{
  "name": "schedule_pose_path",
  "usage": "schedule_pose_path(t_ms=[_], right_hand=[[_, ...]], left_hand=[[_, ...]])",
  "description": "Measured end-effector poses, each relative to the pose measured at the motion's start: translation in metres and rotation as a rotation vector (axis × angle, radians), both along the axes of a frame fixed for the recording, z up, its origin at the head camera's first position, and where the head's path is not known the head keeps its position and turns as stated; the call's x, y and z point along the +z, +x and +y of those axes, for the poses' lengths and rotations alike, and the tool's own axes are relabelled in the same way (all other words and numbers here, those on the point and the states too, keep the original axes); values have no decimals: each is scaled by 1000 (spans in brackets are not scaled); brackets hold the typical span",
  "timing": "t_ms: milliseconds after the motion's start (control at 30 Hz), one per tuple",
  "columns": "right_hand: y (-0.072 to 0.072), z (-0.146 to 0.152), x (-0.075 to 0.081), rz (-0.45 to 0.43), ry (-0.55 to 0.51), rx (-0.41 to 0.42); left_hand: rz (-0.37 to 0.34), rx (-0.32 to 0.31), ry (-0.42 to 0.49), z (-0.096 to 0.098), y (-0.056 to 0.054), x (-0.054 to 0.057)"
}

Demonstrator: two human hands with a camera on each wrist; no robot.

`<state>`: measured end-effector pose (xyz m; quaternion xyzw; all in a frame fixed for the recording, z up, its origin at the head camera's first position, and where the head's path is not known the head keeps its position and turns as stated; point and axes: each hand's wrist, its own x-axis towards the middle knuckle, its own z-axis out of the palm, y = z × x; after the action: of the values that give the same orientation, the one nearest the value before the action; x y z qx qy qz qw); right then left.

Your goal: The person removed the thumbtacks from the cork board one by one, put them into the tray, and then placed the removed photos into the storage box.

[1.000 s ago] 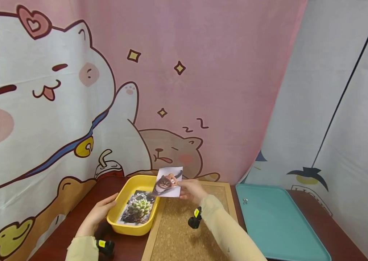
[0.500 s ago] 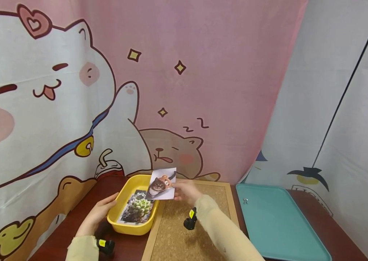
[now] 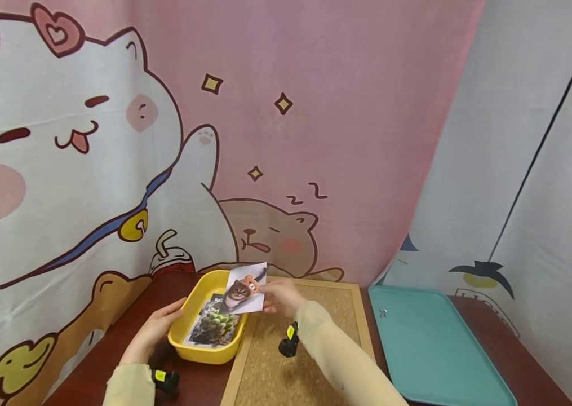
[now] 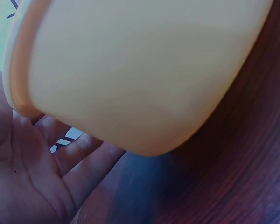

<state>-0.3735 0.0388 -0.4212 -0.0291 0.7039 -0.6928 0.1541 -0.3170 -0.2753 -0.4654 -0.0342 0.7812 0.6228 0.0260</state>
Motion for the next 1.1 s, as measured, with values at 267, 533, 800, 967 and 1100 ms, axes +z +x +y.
schedule_pose_path(t_ms=[267,533,800,967,1100], right_hand=[[4,-11,-3,-13,63,-7],[6,-22,0,-23,70,8],[9,-33,3,-23,132,52],[10,-41,5,-19,186,65],[11,-47,9,-19,214,76]], left_hand=[[12,11,9,1,0,-2],[7,14,19,0,0,-2],[18,15,15,0,1,1],[8,22,11,0,2,0],[14,17,11,0,1,-1]])
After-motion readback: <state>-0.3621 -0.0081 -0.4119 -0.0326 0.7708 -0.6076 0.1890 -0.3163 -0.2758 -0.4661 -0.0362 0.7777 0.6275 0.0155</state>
